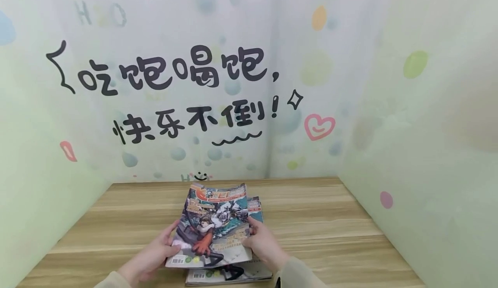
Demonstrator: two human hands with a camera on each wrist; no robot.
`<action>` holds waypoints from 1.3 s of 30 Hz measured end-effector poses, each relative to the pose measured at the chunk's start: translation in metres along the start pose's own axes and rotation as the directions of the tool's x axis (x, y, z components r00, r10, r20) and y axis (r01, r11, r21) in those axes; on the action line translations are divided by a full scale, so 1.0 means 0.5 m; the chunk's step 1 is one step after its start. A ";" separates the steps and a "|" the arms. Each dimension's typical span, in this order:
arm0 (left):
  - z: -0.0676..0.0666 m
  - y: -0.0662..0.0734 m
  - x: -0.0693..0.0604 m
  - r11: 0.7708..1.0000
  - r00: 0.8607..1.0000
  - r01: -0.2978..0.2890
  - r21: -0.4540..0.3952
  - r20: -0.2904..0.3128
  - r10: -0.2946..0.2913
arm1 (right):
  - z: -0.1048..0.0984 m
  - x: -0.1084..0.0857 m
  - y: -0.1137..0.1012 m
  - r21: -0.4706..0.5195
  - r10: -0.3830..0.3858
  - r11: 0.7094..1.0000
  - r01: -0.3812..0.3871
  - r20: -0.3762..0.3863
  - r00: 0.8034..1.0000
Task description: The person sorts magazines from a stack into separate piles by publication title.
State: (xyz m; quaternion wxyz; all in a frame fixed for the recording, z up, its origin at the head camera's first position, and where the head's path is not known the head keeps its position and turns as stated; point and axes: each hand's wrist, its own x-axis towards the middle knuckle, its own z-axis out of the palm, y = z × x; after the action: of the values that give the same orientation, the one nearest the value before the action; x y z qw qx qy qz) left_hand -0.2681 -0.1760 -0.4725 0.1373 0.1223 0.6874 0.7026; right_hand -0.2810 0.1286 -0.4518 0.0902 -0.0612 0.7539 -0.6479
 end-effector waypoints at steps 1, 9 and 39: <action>-0.006 0.003 -0.001 1.000 1.000 0.001 -0.007 0.002 -0.001 | 0.005 0.004 -0.003 -0.007 0.002 1.000 -0.002 -0.004 1.000; -0.069 0.026 -0.014 0.999 0.999 0.030 0.024 -0.023 -0.029 | 0.064 0.032 -0.035 0.036 0.019 0.999 -0.019 0.001 1.000; -0.300 0.039 -0.068 0.955 0.956 0.166 0.246 -0.278 -0.095 | 0.332 0.148 -0.069 -0.033 0.012 0.999 -0.015 -0.083 0.997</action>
State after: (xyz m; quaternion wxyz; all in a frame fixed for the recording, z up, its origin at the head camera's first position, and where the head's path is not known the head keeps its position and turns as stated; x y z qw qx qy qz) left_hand -0.2908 -0.3286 -0.4564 0.0736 -0.0008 0.7944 0.6030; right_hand -0.3185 -0.0524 -0.4459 0.0623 -0.0310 0.7682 -0.6364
